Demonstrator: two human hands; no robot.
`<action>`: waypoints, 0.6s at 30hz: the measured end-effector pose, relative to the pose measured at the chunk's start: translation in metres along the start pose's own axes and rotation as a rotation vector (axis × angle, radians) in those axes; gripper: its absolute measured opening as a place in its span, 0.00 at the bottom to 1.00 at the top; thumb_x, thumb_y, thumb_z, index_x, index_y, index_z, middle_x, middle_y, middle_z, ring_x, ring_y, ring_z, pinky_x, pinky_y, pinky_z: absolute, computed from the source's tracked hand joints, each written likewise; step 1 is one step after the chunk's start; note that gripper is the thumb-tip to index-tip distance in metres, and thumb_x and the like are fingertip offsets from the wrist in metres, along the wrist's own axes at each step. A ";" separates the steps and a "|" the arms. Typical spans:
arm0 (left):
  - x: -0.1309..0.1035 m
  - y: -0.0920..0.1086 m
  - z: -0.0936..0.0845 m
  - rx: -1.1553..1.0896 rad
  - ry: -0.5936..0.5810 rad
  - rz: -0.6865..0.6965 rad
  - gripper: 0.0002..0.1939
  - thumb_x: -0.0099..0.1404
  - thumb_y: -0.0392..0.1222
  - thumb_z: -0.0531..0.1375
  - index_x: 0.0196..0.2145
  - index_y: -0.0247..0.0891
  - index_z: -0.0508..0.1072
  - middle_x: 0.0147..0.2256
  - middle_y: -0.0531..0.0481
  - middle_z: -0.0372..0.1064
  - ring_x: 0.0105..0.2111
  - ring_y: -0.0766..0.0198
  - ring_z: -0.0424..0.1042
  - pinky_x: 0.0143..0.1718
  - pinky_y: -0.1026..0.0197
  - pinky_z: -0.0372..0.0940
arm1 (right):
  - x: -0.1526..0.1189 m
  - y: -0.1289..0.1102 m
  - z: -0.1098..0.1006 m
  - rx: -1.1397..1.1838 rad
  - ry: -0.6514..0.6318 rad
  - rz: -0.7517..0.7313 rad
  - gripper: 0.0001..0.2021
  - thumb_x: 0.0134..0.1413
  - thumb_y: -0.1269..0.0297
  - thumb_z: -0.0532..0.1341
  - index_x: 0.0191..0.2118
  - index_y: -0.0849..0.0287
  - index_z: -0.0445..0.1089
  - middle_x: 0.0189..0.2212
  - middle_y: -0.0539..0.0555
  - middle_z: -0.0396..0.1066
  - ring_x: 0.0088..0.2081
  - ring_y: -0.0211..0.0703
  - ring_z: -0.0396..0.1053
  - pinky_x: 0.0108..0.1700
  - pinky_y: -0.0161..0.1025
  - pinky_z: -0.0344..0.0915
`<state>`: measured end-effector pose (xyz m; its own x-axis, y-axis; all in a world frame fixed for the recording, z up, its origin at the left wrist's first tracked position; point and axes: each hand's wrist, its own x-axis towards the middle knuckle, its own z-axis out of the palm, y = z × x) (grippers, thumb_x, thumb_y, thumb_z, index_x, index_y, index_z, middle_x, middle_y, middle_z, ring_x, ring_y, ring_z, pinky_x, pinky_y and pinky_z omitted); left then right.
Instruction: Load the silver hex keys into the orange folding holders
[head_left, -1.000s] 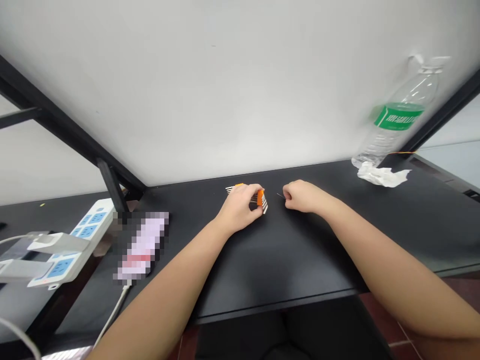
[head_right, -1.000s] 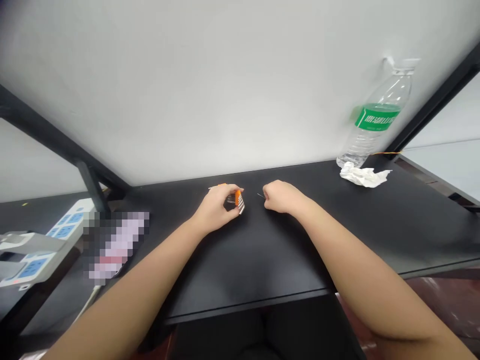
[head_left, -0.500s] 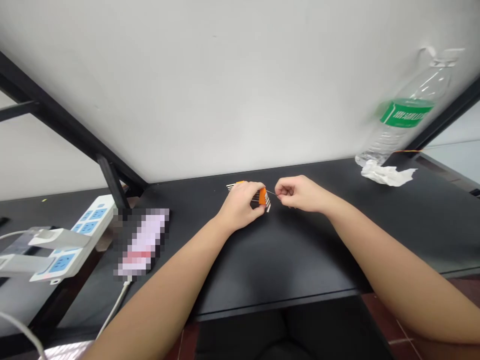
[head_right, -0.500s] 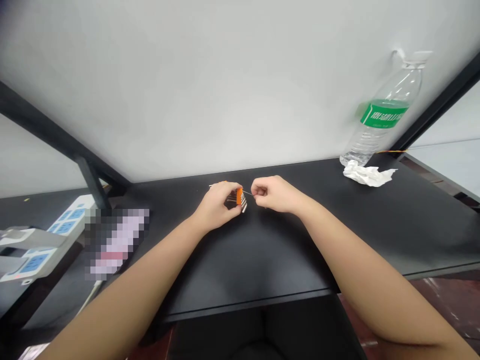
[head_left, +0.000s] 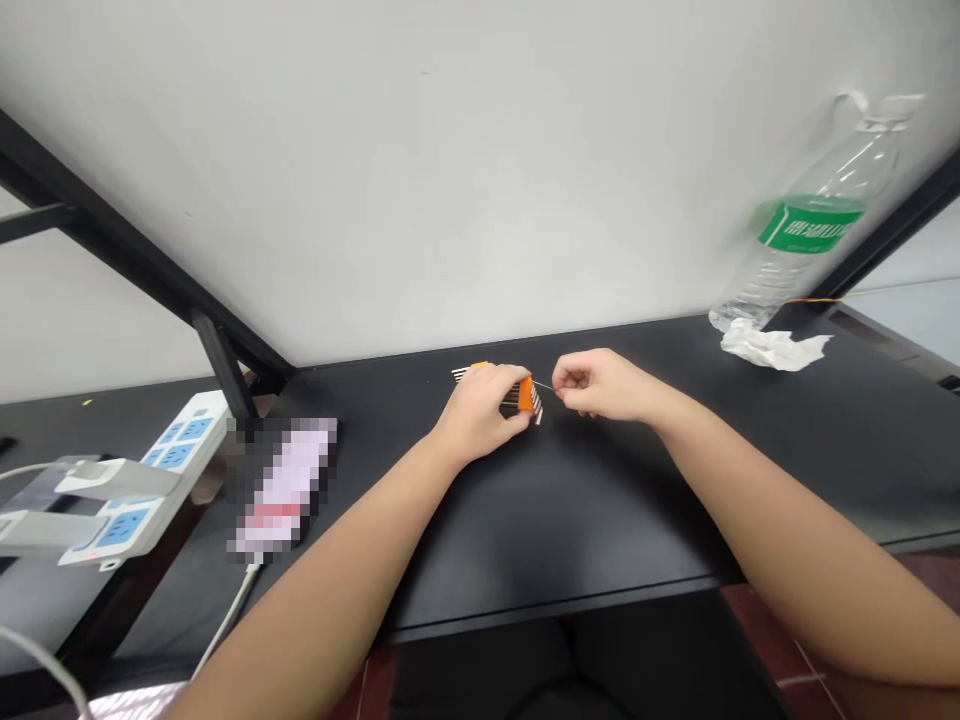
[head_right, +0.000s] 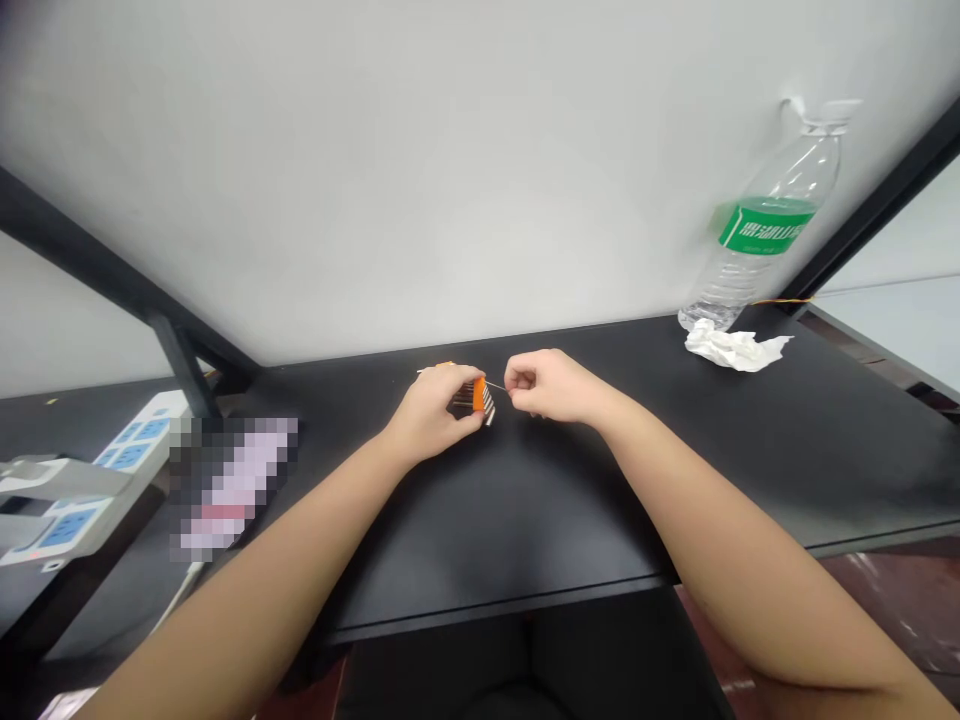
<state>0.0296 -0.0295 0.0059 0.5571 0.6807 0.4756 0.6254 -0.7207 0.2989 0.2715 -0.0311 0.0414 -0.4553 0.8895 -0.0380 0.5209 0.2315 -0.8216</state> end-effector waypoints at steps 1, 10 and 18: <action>0.000 0.000 0.000 0.004 0.000 0.005 0.20 0.60 0.38 0.65 0.51 0.42 0.71 0.48 0.48 0.77 0.45 0.56 0.76 0.51 0.51 0.65 | 0.000 0.000 0.000 0.013 -0.005 0.009 0.05 0.44 0.70 0.59 0.31 0.56 0.69 0.24 0.46 0.70 0.24 0.37 0.68 0.25 0.33 0.64; 0.000 0.001 0.001 -0.003 -0.015 0.030 0.20 0.61 0.39 0.65 0.51 0.42 0.70 0.48 0.49 0.77 0.44 0.56 0.76 0.50 0.52 0.66 | -0.002 -0.008 -0.004 0.139 -0.065 0.106 0.05 0.44 0.73 0.61 0.30 0.57 0.69 0.23 0.47 0.69 0.24 0.37 0.68 0.24 0.32 0.66; 0.000 0.002 -0.002 0.062 -0.039 0.076 0.19 0.62 0.41 0.65 0.52 0.41 0.71 0.45 0.47 0.77 0.44 0.56 0.75 0.50 0.52 0.66 | -0.002 -0.002 -0.008 0.259 -0.072 0.133 0.04 0.44 0.73 0.62 0.30 0.59 0.71 0.24 0.50 0.71 0.24 0.36 0.67 0.23 0.32 0.64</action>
<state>0.0297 -0.0309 0.0084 0.6244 0.6296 0.4624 0.6122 -0.7620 0.2109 0.2774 -0.0302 0.0474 -0.4502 0.8729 -0.1881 0.3822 -0.0020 -0.9241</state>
